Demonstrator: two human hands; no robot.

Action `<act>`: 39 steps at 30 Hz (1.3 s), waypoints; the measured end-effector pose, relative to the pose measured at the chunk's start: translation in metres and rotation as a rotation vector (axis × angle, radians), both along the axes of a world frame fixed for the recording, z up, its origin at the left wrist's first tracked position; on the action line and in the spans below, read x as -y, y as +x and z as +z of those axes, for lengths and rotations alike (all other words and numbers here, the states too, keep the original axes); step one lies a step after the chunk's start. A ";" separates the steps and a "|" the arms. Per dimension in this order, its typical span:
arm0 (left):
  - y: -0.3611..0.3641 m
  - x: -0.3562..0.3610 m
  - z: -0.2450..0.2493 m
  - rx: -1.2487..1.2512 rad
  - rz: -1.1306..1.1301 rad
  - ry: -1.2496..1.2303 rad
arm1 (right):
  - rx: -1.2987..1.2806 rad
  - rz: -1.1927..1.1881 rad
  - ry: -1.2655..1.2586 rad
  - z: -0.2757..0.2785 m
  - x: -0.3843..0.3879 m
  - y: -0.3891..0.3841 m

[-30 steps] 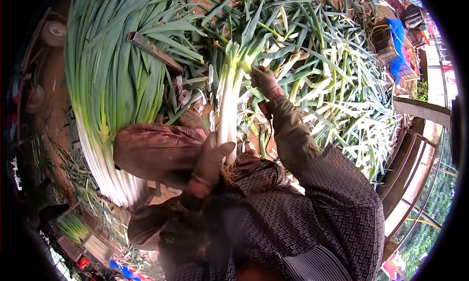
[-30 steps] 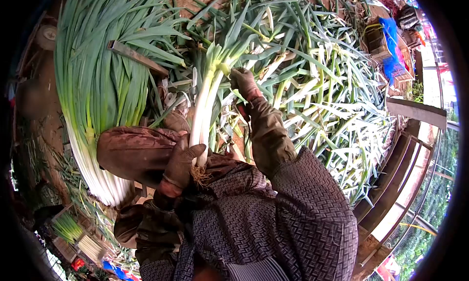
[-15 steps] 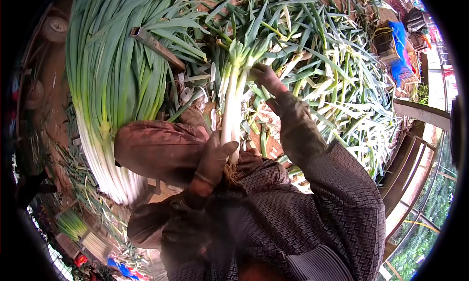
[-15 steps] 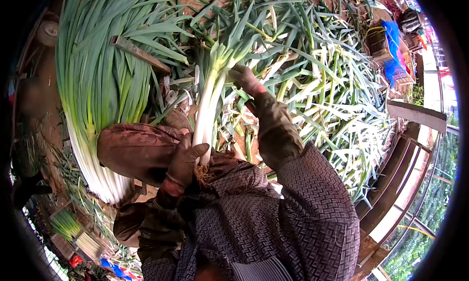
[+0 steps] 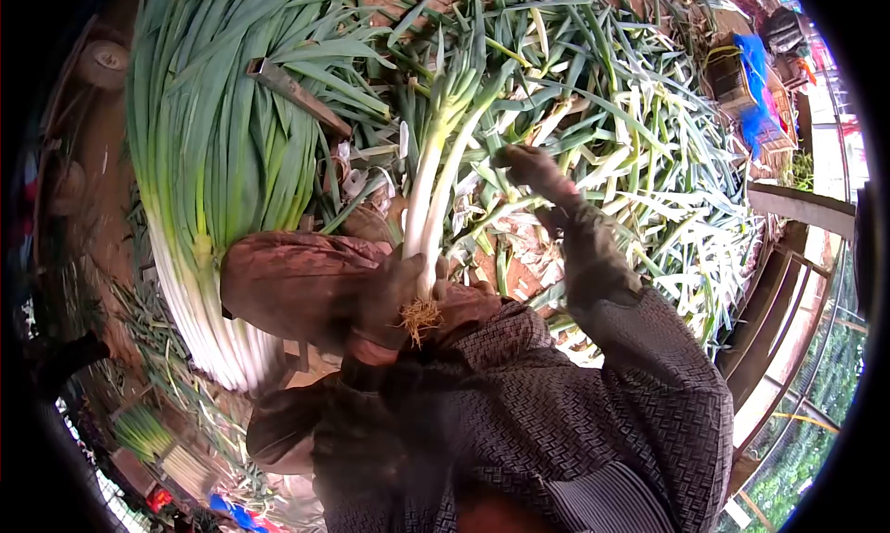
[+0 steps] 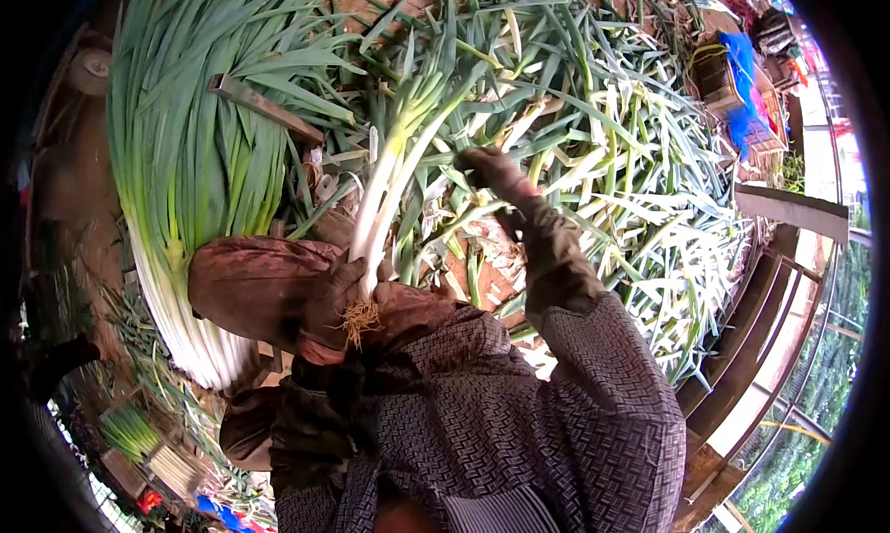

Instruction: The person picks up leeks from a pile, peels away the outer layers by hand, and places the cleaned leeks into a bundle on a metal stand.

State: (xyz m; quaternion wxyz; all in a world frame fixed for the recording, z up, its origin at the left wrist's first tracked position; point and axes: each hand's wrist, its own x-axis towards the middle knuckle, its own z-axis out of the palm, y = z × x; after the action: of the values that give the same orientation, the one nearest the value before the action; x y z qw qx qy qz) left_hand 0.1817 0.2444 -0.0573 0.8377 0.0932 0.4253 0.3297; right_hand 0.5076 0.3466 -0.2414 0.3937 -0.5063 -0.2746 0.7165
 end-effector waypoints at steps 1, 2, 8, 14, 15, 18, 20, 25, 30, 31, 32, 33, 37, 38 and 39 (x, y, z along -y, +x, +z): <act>0.001 0.000 0.004 0.013 0.014 -0.013 | 0.013 0.103 0.056 -0.004 -0.011 -0.025; 0.001 0.001 0.001 0.018 0.005 0.031 | 0.113 0.091 -0.038 -0.007 -0.018 -0.051; 0.000 0.014 0.015 -0.082 -0.066 0.117 | 0.048 -0.097 0.372 -0.085 -0.050 -0.112; -0.005 0.031 0.017 -0.144 -0.144 0.166 | -0.977 -0.294 0.152 -0.042 -0.045 -0.104; -0.009 0.037 0.006 -0.082 -0.227 0.154 | -0.900 -0.329 0.163 -0.038 -0.047 -0.100; 0.008 0.051 0.015 -0.178 -0.165 0.256 | -0.677 -0.423 0.184 -0.048 -0.054 -0.094; 0.009 0.054 0.011 -0.195 -0.178 0.245 | -0.700 -0.500 0.116 0.000 -0.036 -0.099; 0.016 0.052 0.012 -0.162 -0.117 0.234 | -0.495 -0.631 -0.153 -0.015 -0.024 -0.098; 0.010 0.045 0.013 -0.134 -0.095 0.217 | -0.162 0.012 0.271 -0.040 0.003 -0.088; 0.009 0.042 0.013 -0.121 -0.099 0.231 | 0.003 0.167 0.397 -0.041 0.011 -0.084; 0.010 0.039 0.013 -0.106 -0.104 0.246 | 0.170 0.322 0.520 -0.040 0.020 -0.082; 0.011 0.038 0.013 -0.108 -0.050 0.248 | 0.336 0.477 0.642 -0.039 0.029 -0.082; 0.006 0.026 -0.022 -0.073 -0.025 0.303 | 0.187 0.400 -0.196 0.056 0.087 -0.100; 0.008 0.027 -0.019 -0.076 -0.001 0.303 | 0.155 0.172 -0.116 0.033 0.091 -0.078; 0.009 0.028 -0.014 -0.082 0.018 0.304 | 0.185 -0.090 -0.137 0.016 0.096 -0.049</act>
State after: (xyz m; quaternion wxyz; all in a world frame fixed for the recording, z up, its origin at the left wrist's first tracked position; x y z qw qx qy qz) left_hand 0.1909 0.2165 -0.0716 0.7929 0.2284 0.4054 0.3935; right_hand 0.4585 0.2505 -0.2256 0.3628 -0.6079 -0.2373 0.6653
